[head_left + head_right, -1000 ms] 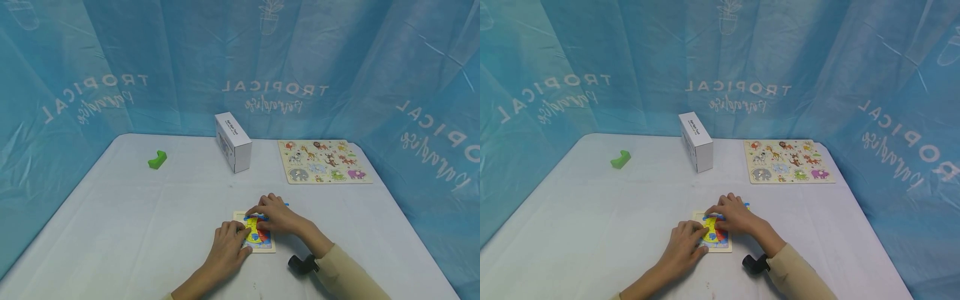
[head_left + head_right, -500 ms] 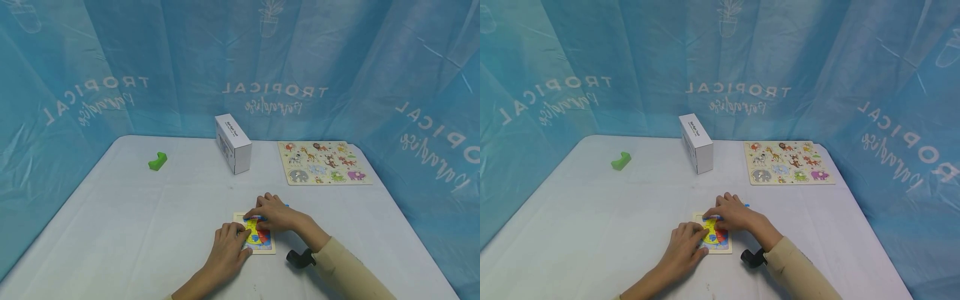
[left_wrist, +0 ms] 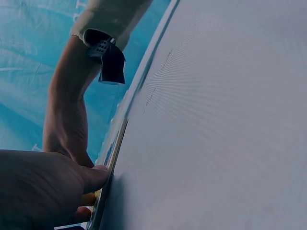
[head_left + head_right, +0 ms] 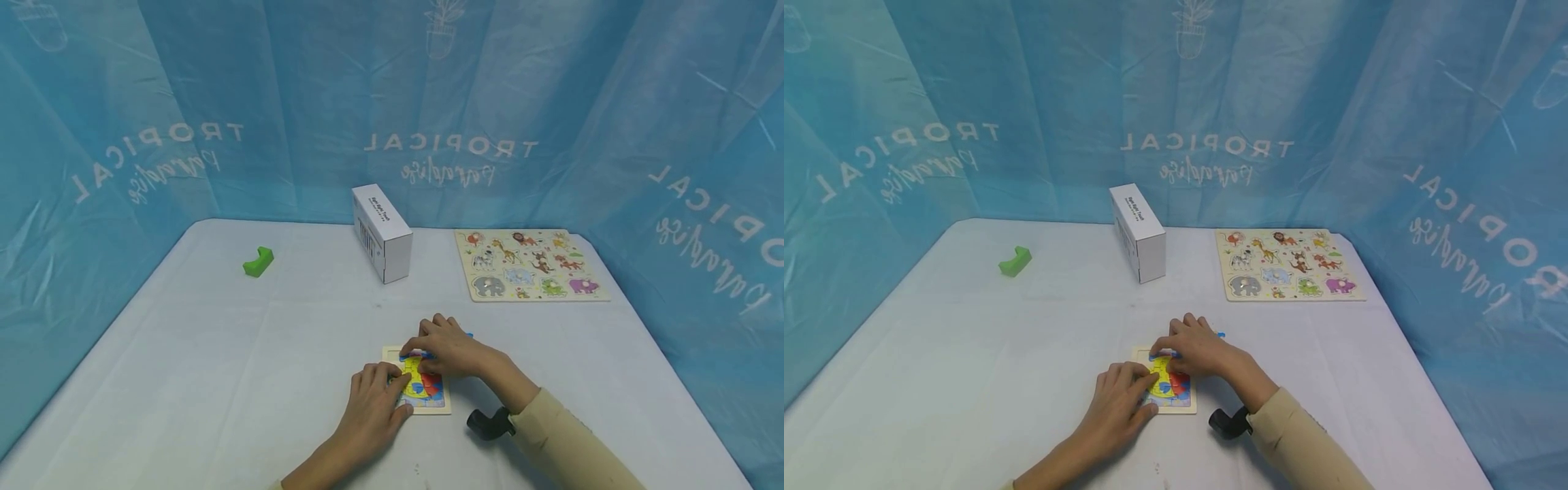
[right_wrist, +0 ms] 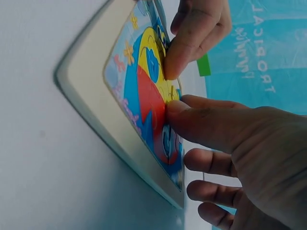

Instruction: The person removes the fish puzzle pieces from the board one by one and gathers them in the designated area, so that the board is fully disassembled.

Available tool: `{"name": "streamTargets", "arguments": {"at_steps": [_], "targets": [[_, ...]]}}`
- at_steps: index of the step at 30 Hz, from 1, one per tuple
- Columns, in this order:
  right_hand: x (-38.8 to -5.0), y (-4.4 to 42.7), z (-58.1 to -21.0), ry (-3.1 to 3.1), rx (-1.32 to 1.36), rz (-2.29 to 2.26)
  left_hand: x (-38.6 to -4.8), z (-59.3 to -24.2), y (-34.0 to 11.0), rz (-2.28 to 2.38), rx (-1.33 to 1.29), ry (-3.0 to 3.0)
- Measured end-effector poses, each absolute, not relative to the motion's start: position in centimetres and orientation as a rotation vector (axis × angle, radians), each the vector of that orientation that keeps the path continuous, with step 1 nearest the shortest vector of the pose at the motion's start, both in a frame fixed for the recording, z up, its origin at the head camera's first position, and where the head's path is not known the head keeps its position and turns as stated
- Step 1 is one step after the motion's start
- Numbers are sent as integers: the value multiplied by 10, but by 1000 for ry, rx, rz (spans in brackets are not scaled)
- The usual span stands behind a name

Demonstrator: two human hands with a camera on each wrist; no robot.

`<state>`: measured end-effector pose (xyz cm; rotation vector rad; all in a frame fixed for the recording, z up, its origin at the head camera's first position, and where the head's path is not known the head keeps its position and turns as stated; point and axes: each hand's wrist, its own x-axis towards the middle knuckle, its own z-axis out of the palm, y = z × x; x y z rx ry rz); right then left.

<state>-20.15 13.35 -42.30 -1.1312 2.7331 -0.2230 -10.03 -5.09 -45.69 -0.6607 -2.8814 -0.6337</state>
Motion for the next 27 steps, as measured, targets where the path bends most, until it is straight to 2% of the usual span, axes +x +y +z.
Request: {"name": "streamTargets", "arguments": {"at_steps": [17, 27], "targets": [[-191, 132, -428, 2848, -1098, -300, -101, -458, -51, -617, -653, -2889], [-184, 132, -438, 2947, -941, -408, -102, -458, -50, -619, -642, -2900]]}}
